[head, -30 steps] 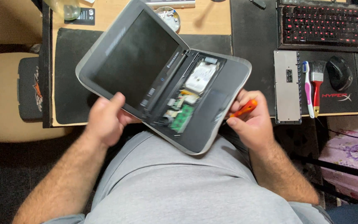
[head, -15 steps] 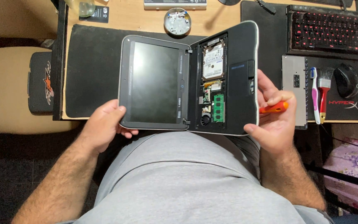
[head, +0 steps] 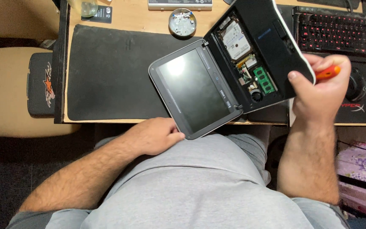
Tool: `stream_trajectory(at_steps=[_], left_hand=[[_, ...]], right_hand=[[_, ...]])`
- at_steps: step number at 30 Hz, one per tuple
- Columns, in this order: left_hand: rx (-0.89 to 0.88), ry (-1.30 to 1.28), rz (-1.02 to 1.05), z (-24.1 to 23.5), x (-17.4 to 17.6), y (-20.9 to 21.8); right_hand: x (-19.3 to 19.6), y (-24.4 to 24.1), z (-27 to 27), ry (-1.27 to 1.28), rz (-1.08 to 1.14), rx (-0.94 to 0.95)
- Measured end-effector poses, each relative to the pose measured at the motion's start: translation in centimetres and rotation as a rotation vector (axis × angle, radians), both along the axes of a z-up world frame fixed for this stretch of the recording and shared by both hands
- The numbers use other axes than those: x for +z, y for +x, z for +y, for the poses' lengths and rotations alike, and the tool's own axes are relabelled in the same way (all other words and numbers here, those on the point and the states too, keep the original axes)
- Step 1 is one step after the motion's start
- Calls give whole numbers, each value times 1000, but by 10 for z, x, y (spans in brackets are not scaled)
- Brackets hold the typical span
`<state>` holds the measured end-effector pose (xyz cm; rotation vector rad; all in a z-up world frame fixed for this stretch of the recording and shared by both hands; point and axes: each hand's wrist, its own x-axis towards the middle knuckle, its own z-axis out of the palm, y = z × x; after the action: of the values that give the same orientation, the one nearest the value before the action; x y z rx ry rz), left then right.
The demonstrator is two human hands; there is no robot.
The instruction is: The person uses a screwdriver to remove screws from the bottom of a white laptop. They then flip the laptop over, open the lid, and remove the keyboard to expose the internal components. Finally, they remove a panel covering the hard drive and RAM.
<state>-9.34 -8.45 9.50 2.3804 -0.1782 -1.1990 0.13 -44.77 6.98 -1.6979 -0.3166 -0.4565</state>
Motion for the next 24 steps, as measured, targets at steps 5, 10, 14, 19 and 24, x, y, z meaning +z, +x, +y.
stream_trajectory(at_steps=[5,10,14,19,24], left_hand=[[-116,-17,64,-15,12,10],[186,-374,-398,6,8,27],[280,-445,-958,50,-40,56],[575,-664,-757,79,-70,84],[758,-1048,-849,91,-107,109]], right_hand=[[1,39,-12,1,-12,213],[7,70,-4,-44,-23,442],[9,98,21,-28,-6,461],[11,132,62,-50,67,700],[6,151,106,-218,115,628]])
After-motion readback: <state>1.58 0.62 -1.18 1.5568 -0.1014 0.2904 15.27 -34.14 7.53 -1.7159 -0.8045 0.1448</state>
